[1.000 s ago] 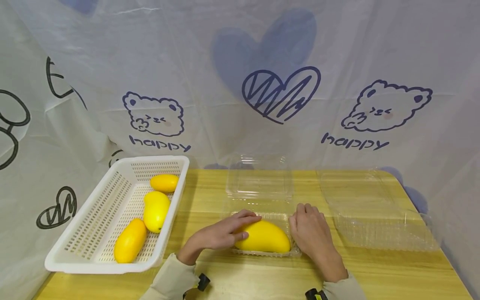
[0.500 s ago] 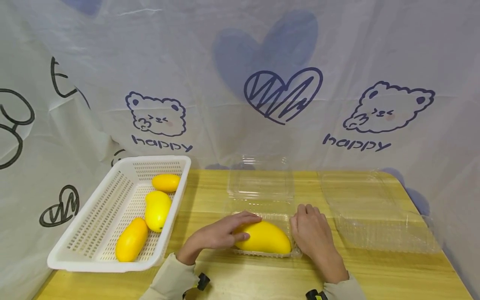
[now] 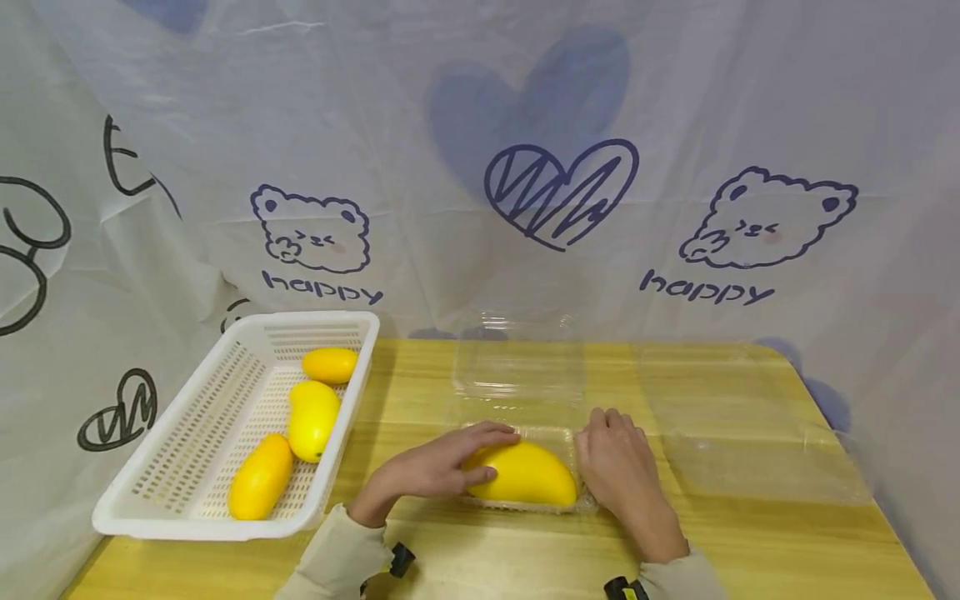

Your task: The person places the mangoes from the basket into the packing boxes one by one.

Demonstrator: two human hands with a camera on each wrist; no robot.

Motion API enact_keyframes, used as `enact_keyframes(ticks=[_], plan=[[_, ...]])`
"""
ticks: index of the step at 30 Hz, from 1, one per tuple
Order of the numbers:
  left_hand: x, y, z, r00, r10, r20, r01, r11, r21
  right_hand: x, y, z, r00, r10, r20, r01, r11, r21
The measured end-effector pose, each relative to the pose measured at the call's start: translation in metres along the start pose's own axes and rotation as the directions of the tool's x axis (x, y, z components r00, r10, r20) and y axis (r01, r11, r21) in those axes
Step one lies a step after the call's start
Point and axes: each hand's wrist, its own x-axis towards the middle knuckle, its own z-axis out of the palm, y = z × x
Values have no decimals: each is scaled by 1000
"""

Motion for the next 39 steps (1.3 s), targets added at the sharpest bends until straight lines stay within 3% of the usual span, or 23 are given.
enact_keyframes(ticks=[8,15,23,27,33,39], plan=[[-14,7,-5,999,21,-49,-18,999,50,-1,-1,1,1000,-1,7,1,1000,3],[-31,34,-27,981,82,-174,-62,991,119,1,2,-2,1000,7,10,-7,1000,0],[-52,55,-60,931,159,-329,-113,981,156,1,1,-1,1000,2,11,-2,1000,8],[-65,59,-79,899,153,-410,-97,983,153,0,1,-1,1000,5,18,-5,1000,2],[-84,57,-121,848,115,-517,-22,983,182,2,-2,-2,1000,-5,8,5,1000,7],[-97,35,-156,845,52,-532,63,979,195,0,0,-1,1000,5,4,-5,1000,1]])
